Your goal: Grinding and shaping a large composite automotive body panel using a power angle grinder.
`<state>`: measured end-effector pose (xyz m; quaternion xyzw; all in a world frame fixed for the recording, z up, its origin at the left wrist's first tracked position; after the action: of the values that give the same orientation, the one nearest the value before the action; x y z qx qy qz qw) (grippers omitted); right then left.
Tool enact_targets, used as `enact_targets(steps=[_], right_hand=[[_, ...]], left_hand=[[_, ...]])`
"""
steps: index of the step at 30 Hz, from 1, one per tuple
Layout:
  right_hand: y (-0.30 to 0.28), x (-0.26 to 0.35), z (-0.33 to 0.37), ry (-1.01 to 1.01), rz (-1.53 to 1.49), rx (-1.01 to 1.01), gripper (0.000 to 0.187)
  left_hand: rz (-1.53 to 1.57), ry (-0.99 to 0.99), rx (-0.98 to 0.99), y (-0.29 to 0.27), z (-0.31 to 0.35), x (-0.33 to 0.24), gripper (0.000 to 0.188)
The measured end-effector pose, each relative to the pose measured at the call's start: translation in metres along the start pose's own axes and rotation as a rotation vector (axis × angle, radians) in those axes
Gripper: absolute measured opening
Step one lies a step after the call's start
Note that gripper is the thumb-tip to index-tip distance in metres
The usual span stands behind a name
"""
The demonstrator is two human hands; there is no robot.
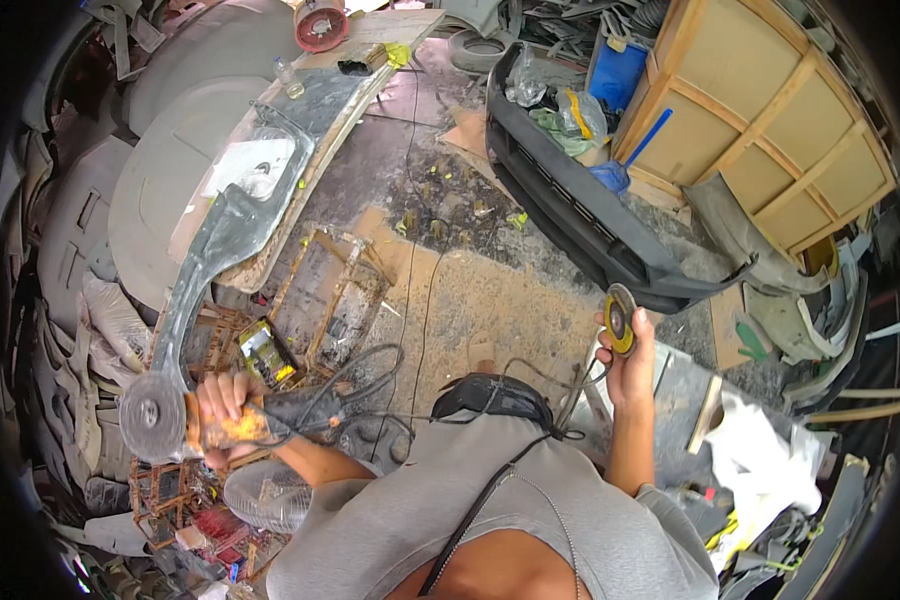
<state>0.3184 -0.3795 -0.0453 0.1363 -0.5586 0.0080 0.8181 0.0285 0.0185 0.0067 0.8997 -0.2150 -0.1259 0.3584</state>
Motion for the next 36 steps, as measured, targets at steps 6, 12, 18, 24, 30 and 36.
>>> enact_targets(steps=[6,12,18,24,30,36], right_hand=[[0.063,0.074,-0.171,-0.051,0.029,0.054,0.058],[0.122,0.093,-0.303,-0.012,0.031,0.162,0.058],[0.237,0.116,-0.467,-0.057,0.111,0.544,0.064],[0.395,0.142,-0.608,-0.029,0.281,0.662,0.056],[0.530,0.225,-0.644,-0.212,0.263,0.795,0.066],[0.678,0.377,-0.634,-1.058,-0.016,0.499,0.090]], left_hand=[[0.129,0.030,-0.051,-0.088,-0.132,0.111,0.058],[-0.122,0.086,-0.084,-0.136,-0.162,0.118,0.061],[-0.263,0.303,-0.174,-0.165,-0.198,0.163,0.062],[-0.468,0.496,-0.303,-0.218,-0.249,0.217,0.067],[-0.512,0.493,-0.349,-0.275,-0.302,0.245,0.066],[-0.554,0.494,-0.261,-0.384,-0.365,0.213,0.068]])
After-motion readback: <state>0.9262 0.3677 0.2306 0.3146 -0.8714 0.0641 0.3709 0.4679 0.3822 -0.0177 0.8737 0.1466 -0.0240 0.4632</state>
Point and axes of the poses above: each hand's wrist, its own z-axis away from the middle knuckle, its own y-axis out of the palm, x = y × z, the point moved 2 cm from there along -z, towards the middle knuckle, and after that the axes turned 12 degrees about z, right-handed, at the moved point
